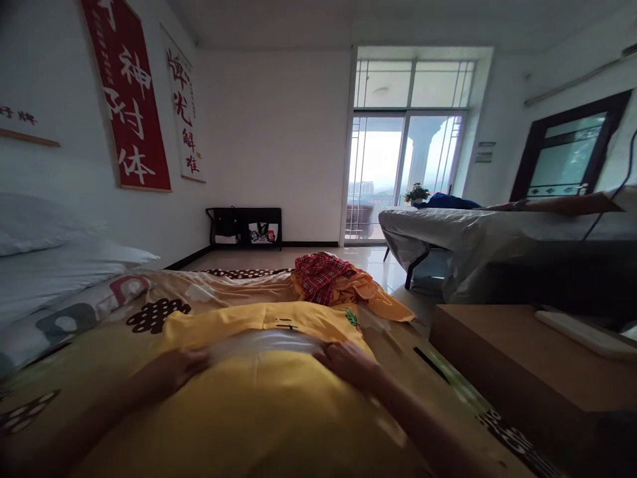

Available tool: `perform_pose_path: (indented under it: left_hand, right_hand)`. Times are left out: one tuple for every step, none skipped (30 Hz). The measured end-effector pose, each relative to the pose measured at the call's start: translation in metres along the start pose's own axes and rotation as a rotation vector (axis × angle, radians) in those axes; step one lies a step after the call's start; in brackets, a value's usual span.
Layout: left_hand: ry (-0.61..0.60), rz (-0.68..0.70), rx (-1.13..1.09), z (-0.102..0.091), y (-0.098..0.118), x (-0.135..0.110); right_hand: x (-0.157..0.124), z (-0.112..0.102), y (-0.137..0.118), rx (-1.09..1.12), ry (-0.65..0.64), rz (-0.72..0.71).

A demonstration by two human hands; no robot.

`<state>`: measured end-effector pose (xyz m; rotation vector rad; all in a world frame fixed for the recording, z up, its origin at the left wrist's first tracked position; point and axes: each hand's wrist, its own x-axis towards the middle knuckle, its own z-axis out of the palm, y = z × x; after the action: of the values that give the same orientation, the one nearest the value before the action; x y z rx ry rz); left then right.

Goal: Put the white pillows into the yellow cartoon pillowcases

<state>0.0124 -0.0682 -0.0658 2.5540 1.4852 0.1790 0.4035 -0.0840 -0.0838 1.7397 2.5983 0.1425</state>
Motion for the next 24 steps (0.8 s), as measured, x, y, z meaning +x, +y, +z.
perform_pose_path:
  left_hand:
    - [-0.019,0.014,0.033,-0.012,0.001,-0.002]
    - [-0.019,0.034,0.071,-0.027,0.004,-0.004]
    - [0.017,0.059,0.112,-0.043,0.009,-0.007]
    - [0.091,0.089,0.150,-0.060,0.017,-0.008]
    - [0.187,0.127,0.180,-0.077,0.027,-0.009]
    - [0.294,0.166,0.201,-0.093,0.039,-0.009]
    - [0.394,0.200,0.215,-0.108,0.052,-0.007]
    - [0.477,0.226,0.222,-0.120,0.065,-0.003]
    - [0.539,0.244,0.225,-0.130,0.078,0.003]
    - [0.587,0.255,0.223,-0.135,0.088,0.011]
    - [0.627,0.256,0.217,-0.135,0.096,0.020]
    - [0.650,0.249,0.208,-0.128,0.101,0.030]
    - [0.648,0.232,0.198,-0.114,0.102,0.039]
    - [0.617,0.209,0.191,-0.093,0.101,0.047]
    - [0.559,0.184,0.188,-0.068,0.098,0.054]
    - [0.454,0.141,0.196,-0.039,0.093,0.060]
    - [0.324,0.125,0.205,-0.012,0.088,0.063]
    - [0.252,0.119,0.209,0.012,0.082,0.065]
    - [0.222,0.103,0.208,0.030,0.076,0.067]
    - [0.187,0.103,0.182,0.040,0.070,0.067]
    - [0.157,0.099,0.161,0.042,0.066,0.067]
    - [0.124,0.086,0.140,0.037,0.060,0.065]
    - [0.087,0.064,0.123,0.028,0.054,0.063]
    - [0.052,0.027,0.110,0.017,0.046,0.060]
  right_hand:
    - [-0.001,-0.011,0.002,-0.019,0.000,0.001]
    - [-0.002,-0.026,0.003,-0.054,-0.006,0.001]
    - [-0.002,-0.044,0.004,-0.098,-0.007,-0.002]
    - [-0.001,-0.063,0.003,-0.145,0.005,-0.007]
    - [0.001,-0.082,0.000,-0.182,0.038,-0.017]
    - [0.005,-0.101,-0.003,-0.198,0.098,-0.032]
    - [0.009,-0.118,-0.007,-0.190,0.184,-0.053]
    - [0.015,-0.133,-0.011,-0.158,0.288,-0.072]
    - [0.023,-0.144,-0.016,-0.108,0.400,-0.090]
    - [0.032,-0.150,-0.021,-0.045,0.503,-0.107]
    - [0.041,-0.150,-0.026,0.024,0.579,-0.124]
    - [0.050,-0.143,-0.032,0.093,0.606,-0.138]
    - [0.058,-0.129,-0.039,0.161,0.563,-0.136]
    - [0.065,-0.109,-0.046,0.221,0.468,-0.126]
    - [0.069,-0.086,-0.054,0.269,0.323,-0.109]
    - [0.073,-0.061,-0.060,0.322,0.147,-0.034]
    - [0.076,-0.038,-0.066,0.338,0.072,-0.016]
    - [0.077,-0.018,-0.068,0.351,0.030,-0.018]
    - [0.079,-0.004,-0.068,0.378,0.013,-0.021]
    - [0.079,0.004,-0.064,0.392,0.015,-0.035]
    - [0.079,0.007,-0.056,0.400,0.015,-0.042]
    - [0.078,0.006,-0.046,0.398,0.009,-0.045]
    - [0.076,0.003,-0.034,0.383,-0.010,-0.033]
    - [0.073,0.000,-0.021,0.356,-0.038,-0.004]
